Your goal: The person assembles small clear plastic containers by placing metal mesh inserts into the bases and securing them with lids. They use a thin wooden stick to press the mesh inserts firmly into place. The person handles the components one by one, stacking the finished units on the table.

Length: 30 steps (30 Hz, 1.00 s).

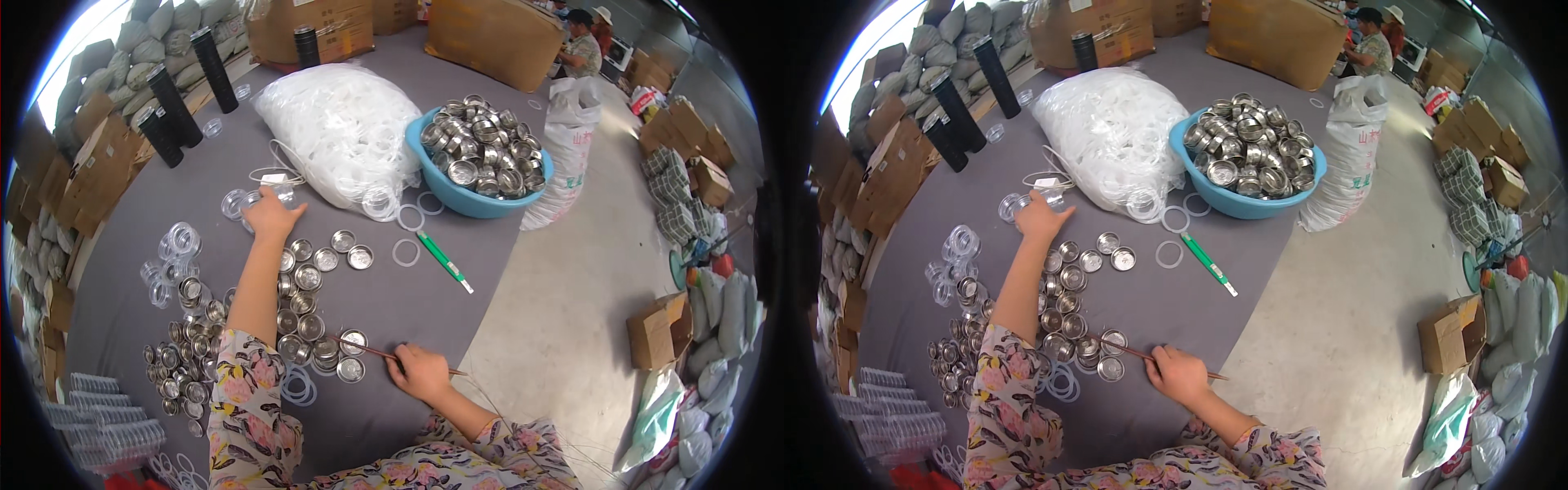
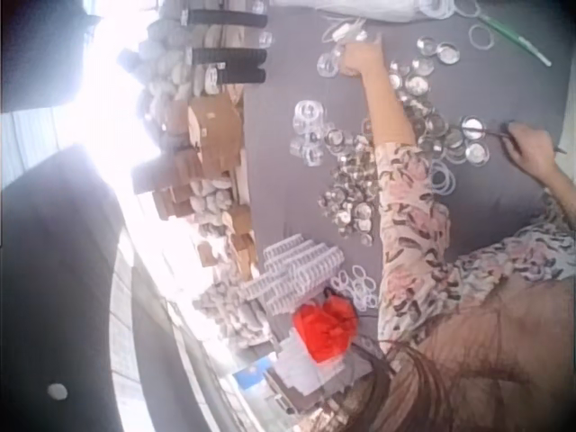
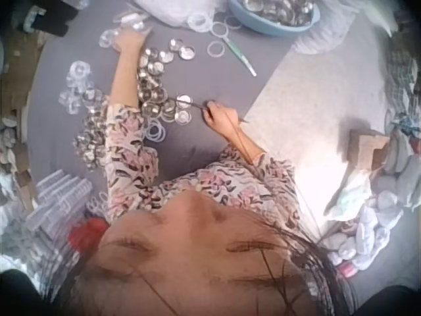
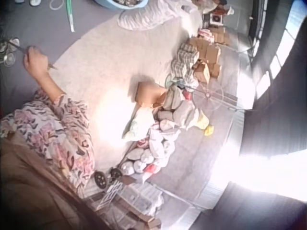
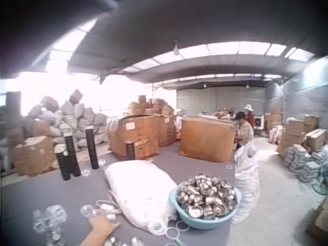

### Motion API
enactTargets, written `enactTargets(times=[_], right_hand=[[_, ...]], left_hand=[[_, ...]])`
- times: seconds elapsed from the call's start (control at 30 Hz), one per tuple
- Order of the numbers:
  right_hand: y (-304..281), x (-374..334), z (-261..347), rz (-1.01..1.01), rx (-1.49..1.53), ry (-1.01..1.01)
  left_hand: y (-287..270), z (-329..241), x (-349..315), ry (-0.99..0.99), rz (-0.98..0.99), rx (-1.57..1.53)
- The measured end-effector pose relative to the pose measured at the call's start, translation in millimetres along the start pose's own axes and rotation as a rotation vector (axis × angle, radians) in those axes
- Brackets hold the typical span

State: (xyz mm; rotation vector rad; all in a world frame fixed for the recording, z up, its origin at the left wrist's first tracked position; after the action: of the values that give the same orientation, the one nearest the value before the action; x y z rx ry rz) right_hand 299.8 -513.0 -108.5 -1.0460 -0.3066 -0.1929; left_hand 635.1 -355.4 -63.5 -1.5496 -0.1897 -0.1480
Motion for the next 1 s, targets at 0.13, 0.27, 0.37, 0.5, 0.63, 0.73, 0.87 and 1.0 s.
enactTargets(times=[0.13, 0.27, 0.37, 0.5, 0.63, 0.73, 0.87, 1.0], right_hand=[[3, -1, -3, -0.019, 0.011, -0.016], [2, -1, -3, 0.003, 0.065, -0.003], [3, -3, -5, 0.02, 0.045, 0.051], [5, -2, -4, 0.04, 0.035, 0.038], [2, -3, -2, 0.036, 0.035, 0.032], [1, 1, -1, 0.021, 0.021, 0.007], [6, -2, -2, -0.01, 0.018, -0.042], [6, -4, -3, -0.008, 0.05, 0.012]], left_hand=[[10, 7, 14, -0.075, 0.127, -0.107], [8, 35, 9, -0.05, 0.183, -0.162], [9, 32, 9, -0.019, 0.276, -0.186], [20, 64, -5, 0.044, 0.251, -0.238], [7, 78, -33, 0.021, 0.156, -0.356], [1, 99, -46, -0.187, 0.073, -0.795], [-39, 131, -118, -0.272, 0.043, -1.481], [-114, 169, -232, -0.28, 0.082, -1.287]])
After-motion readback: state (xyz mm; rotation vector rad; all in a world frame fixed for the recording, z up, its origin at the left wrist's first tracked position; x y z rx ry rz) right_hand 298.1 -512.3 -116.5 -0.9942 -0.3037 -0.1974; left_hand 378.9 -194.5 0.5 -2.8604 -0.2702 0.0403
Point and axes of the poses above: each hand's wrist, its own x-axis towards the middle knuckle, its own y-axis out of the palm, z = x × y, the point moved 3 cm from there along x, towards the middle knuckle, and after that the axes turned 3 degrees about -y, right-handed, at the moved point
